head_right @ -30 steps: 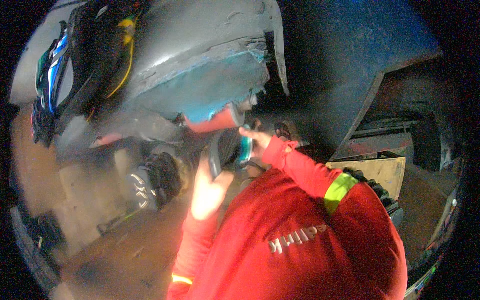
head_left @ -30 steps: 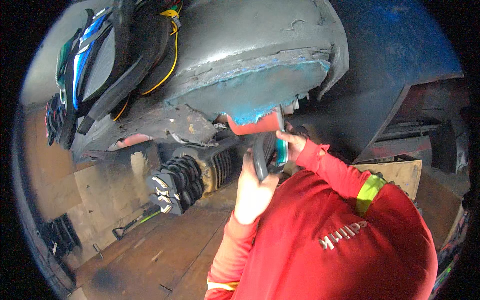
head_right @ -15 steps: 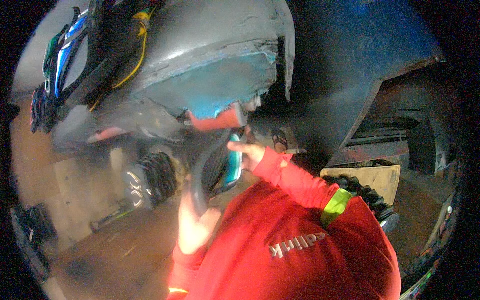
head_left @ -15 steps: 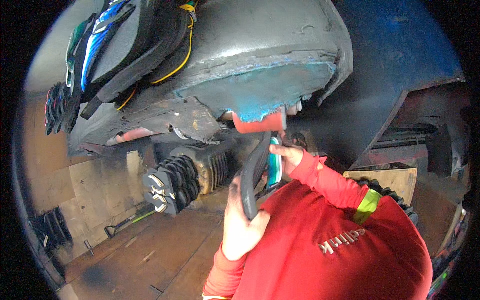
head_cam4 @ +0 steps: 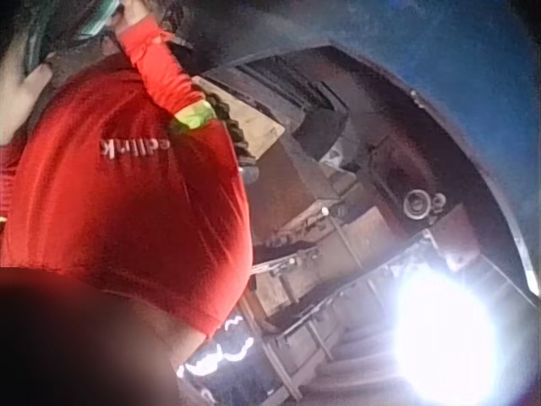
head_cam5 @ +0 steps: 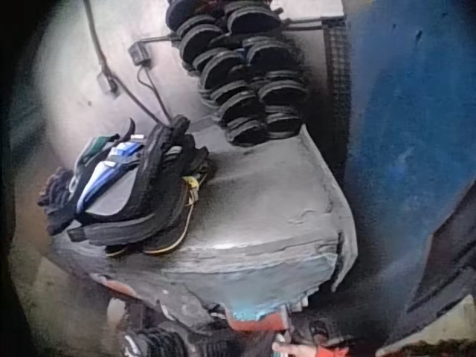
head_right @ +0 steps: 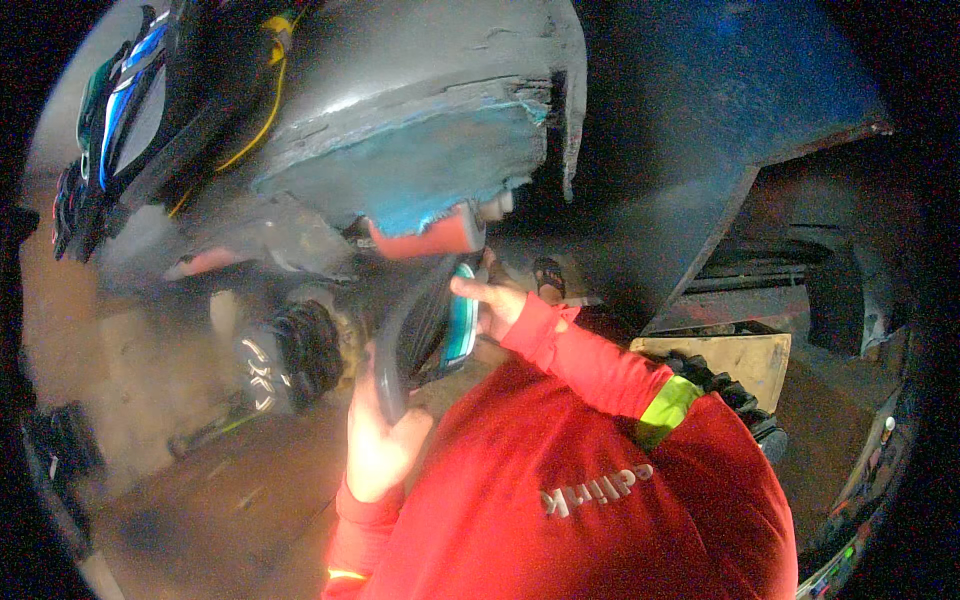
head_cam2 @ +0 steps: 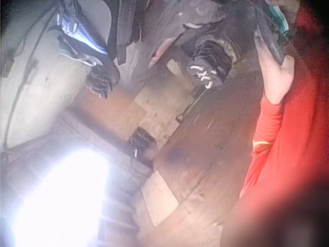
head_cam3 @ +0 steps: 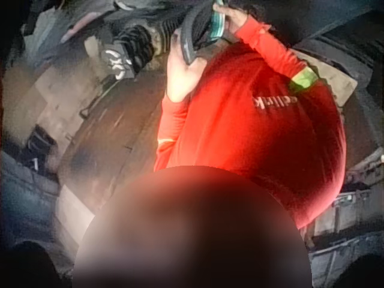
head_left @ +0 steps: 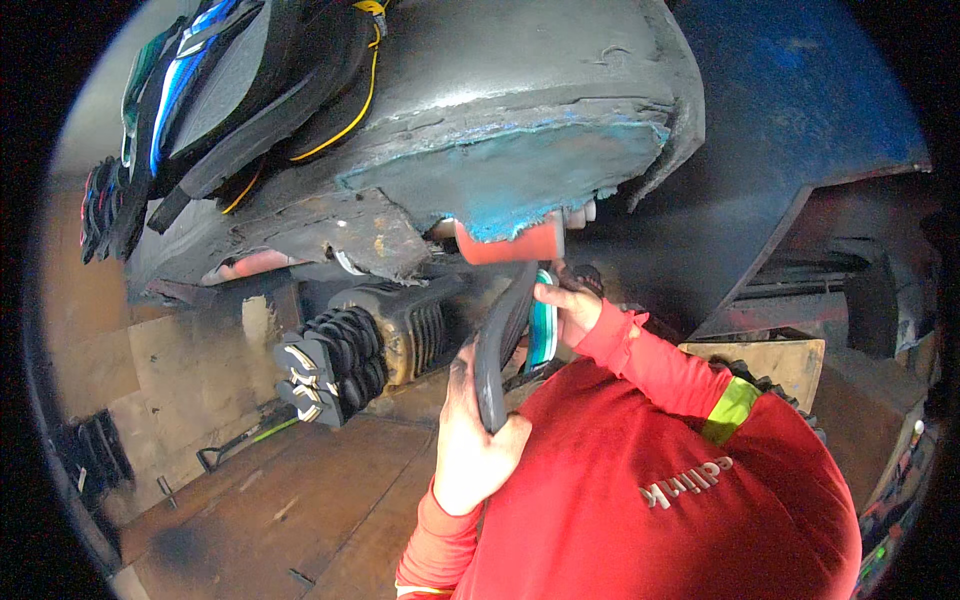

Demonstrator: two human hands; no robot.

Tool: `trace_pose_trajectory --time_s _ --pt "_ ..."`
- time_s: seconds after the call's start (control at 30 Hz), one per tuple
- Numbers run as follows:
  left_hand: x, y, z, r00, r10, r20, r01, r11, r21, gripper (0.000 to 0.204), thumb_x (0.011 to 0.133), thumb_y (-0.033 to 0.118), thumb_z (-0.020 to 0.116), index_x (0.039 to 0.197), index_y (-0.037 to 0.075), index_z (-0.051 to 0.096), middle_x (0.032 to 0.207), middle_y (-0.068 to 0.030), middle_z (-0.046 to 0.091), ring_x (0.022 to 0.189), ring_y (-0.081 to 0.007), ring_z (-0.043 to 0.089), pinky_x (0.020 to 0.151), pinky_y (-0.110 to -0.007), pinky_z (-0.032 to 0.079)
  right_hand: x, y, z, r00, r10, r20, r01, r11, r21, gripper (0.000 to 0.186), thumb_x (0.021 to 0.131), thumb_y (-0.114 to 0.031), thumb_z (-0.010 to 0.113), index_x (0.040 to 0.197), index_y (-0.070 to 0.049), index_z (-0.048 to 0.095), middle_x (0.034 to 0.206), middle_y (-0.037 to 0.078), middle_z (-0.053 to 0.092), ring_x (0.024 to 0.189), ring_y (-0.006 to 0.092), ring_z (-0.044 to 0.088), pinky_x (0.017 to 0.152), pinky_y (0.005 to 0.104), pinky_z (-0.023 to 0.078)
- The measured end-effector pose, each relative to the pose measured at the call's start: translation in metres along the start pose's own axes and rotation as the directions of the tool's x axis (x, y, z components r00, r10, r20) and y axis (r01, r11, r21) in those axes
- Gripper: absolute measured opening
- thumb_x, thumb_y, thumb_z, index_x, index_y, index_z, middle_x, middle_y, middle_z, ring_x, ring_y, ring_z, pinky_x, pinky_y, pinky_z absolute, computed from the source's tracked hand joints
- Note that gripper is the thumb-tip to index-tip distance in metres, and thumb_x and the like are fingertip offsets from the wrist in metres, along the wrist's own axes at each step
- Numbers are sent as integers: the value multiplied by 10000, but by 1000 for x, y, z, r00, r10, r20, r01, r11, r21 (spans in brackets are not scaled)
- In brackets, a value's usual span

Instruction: The person repeatedly grinds the soles of several flip-flops against a rotating grinding wheel. They pick up each flip-flop, press the sole against the wheel, and then place it on a nearby pile before moving to the next one.

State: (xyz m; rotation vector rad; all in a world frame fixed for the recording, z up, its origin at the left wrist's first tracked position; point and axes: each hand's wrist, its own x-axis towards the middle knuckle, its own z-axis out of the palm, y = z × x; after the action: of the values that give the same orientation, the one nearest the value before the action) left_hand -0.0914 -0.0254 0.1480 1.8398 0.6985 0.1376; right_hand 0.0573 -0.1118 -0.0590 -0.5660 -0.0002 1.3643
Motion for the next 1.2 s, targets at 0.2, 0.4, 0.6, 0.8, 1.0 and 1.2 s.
trace_pose_trajectory --time_s 0.2,0.4,0.6,0.8,1.0,1.2 --pt "24 -14 8 996 -86 33 86 996 22 741 769 -60 534 1495 -5 392 1344 -106 520 1129 -175 552 927 -307 498 13 -13 -12 987 152 -42 -148 986 79 595 927 -410 730 1400 -117 520 1286 100 655 1185 314 626 988 561 517" --pt "10 -21 5 1000 -7 -7 7 999 49 714 768 -58 541 1468 -4 413 1301 -99 538 1066 -163 568 868 -294 515 0 -22 5 998 47 -47 -45 998 32 630 923 -321 753 1439 -156 431 1320 102 611 1204 334 611 965 612 522" --pt "-1 -8 2 1000 -22 13 22 1000 -7 769 723 -18 603 1457 -52 375 1262 -236 568 1184 -367 592 1027 -400 461 -13 -26 29 993 -17 -120 21 999 32 518 912 -258 777 1341 -131 515 1235 70 660 1114 268 655 955 513 540" --pt "-35 -16 -6 1000 16 22 -17 997 69 799 718 -22 590 1478 -63 348 1261 -226 562 1180 -358 583 1036 -401 454 -23 -20 39 978 -23 -209 32 999 38 731 860 -97 815 1453 -188 397 1220 43 644 1118 229 659 940 444 565" --pt "-79 -97 -2 994 -51 96 46 998 50 687 764 -41 590 1429 -33 420 1395 -199 497 1311 -320 508 1103 -413 411 -33 -4 42 970 -166 -179 111 952 -285 1293 693 69 872 1608 -234 10 1317 179 533 1177 307 622 952 445 574" --pt "-97 -109 -4 996 1 -85 -19 976 -216 615 846 136 785 1381 14 507 1370 -171 532 1269 -264 508 1039 -413 426 -29 27 32 973 -157 -170 105 954 -282 1278 786 172 724 1612 -378 -83 1299 178 568 1157 283 631 975 477 551"
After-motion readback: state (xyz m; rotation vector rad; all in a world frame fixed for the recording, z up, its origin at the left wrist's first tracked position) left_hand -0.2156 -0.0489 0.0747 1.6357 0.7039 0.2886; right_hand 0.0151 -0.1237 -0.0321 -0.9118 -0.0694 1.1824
